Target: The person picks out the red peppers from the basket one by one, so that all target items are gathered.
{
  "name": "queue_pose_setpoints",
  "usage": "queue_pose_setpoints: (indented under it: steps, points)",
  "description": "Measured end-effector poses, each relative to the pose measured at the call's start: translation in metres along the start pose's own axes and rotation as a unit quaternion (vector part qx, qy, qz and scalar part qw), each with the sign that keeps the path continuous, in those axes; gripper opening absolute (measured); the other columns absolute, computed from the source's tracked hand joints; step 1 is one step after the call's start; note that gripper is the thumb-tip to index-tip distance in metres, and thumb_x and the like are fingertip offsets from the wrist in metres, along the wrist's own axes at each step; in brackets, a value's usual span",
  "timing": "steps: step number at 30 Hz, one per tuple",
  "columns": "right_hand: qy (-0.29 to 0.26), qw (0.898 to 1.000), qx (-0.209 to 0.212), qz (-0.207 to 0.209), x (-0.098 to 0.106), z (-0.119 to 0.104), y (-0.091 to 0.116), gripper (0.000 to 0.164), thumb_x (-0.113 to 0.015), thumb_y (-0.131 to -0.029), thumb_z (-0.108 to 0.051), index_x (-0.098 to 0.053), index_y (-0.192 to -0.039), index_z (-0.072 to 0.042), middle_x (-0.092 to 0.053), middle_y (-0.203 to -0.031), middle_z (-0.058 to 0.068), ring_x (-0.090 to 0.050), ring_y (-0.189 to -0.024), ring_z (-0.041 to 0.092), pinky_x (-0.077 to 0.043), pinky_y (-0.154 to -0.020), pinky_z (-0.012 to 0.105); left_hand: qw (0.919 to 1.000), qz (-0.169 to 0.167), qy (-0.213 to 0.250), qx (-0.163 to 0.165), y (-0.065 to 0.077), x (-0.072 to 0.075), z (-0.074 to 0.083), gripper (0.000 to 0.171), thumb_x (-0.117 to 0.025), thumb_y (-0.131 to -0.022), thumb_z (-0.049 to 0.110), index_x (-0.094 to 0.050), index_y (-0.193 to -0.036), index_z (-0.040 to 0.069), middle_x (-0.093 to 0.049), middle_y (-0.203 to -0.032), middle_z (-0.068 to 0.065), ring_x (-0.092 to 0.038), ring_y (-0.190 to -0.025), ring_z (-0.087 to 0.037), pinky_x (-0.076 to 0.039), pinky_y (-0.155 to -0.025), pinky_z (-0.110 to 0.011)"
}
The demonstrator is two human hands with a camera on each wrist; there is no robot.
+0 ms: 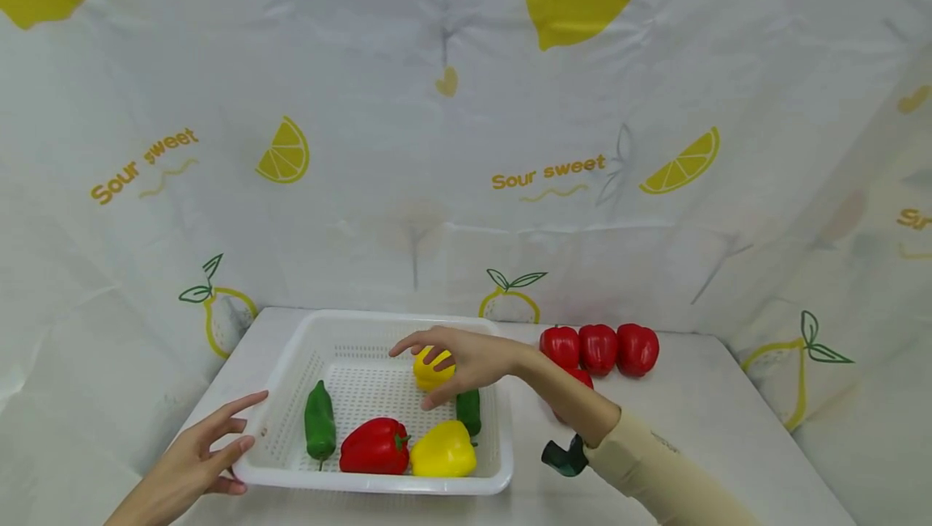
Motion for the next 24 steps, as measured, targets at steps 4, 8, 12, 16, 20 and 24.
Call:
queue_pose_setpoints:
  steps: [4,8,12,16,20,24]
  points:
    - [0.005,1.000,-0.004,-0.027,-0.001,-0.007,-0.014,0.072,-0.084,-0.092,-0.023,-0.053,-0.157,-0.022,-0.053,-0.162,0.005,-0.060,-0.140,0.023,-0.055,-0.119,0.039,1.0000,-0.003,0.002,0.000,-0.001,0.001,0.000,0.060,-0.059,-0.113,0.021,-0.039,-0.160,0.054,-0.057,-0.131,-0.016,-0.069,-0.092,-0.008,-0.069,-0.073,-0.038]
    - [0.005,0.998,-0.013,-0.054,-0.006,-0.009,-0.029,0.068,-0.084,-0.093,-0.022,-0.056,-0.155,-0.023,-0.054,-0.161,0.007,-0.061,-0.139,0.025,-0.056,-0.117,0.036,1.0000,-0.002,0.002,-0.002,-0.001,0.001,0.000,0.060,-0.059,-0.113,0.020,-0.040,-0.158,0.055,-0.058,-0.128,-0.012,-0.069,-0.092,-0.008,-0.069,-0.072,-0.038]
    - [-0.001,0.994,-0.013,-0.104,-0.012,-0.008,-0.047,0.064,-0.083,-0.094,-0.019,-0.058,-0.152,-0.021,-0.056,-0.159,0.011,-0.059,-0.141,0.026,-0.056,-0.115,0.032,1.0000,-0.003,0.001,-0.002,-0.001,0.001,0.000,0.060,-0.059,-0.113,0.021,-0.040,-0.158,0.056,-0.058,-0.129,-0.012,-0.069,-0.092,-0.008,-0.069,-0.073,-0.038]
    - [-0.007,0.988,-0.015,-0.154,-0.020,-0.006,-0.063,0.060,-0.081,-0.094,-0.017,-0.060,-0.151,-0.017,-0.059,-0.157,0.015,-0.063,-0.132,0.017,-0.058,-0.106,0.024,1.0000,-0.006,0.000,-0.001,-0.001,0.001,-0.001,0.060,-0.058,-0.114,0.021,-0.039,-0.158,0.057,-0.059,-0.130,-0.013,-0.069,-0.093,-0.007,-0.069,-0.073,-0.038]
    - [-0.021,0.981,-0.024,-0.193,-0.031,-0.003,-0.075,0.057,-0.079,-0.095,-0.016,-0.061,-0.149,-0.016,-0.062,-0.152,0.018,-0.069,-0.123,0.018,-0.061,-0.095,0.020,0.9999,-0.010,0.003,0.005,-0.001,0.002,-0.001,0.058,-0.057,-0.115,0.023,-0.038,-0.153,0.063,-0.058,-0.131,-0.013,-0.068,-0.094,-0.007,-0.069,-0.074,-0.038]
    - [-0.040,0.974,-0.044,-0.217,-0.040,0.000,-0.084,0.058,-0.079,-0.095,-0.013,-0.060,-0.149,-0.014,-0.063,-0.150,0.014,-0.066,-0.123,0.014,-0.062,-0.094,0.020,0.9997,-0.014,0.010,0.015,-0.001,0.001,-0.001,0.057,-0.057,-0.114,0.024,-0.038,-0.148,0.067,-0.059,-0.131,-0.013,-0.069,-0.094,-0.009,-0.069,-0.075,-0.037]
Point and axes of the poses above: each hand's wrist, its own y-axis away from the middle knuckle, its own x-axis out of the back of the hand, z = x × y, the point moved 1 cm from there along -y, towards the middle knuckle
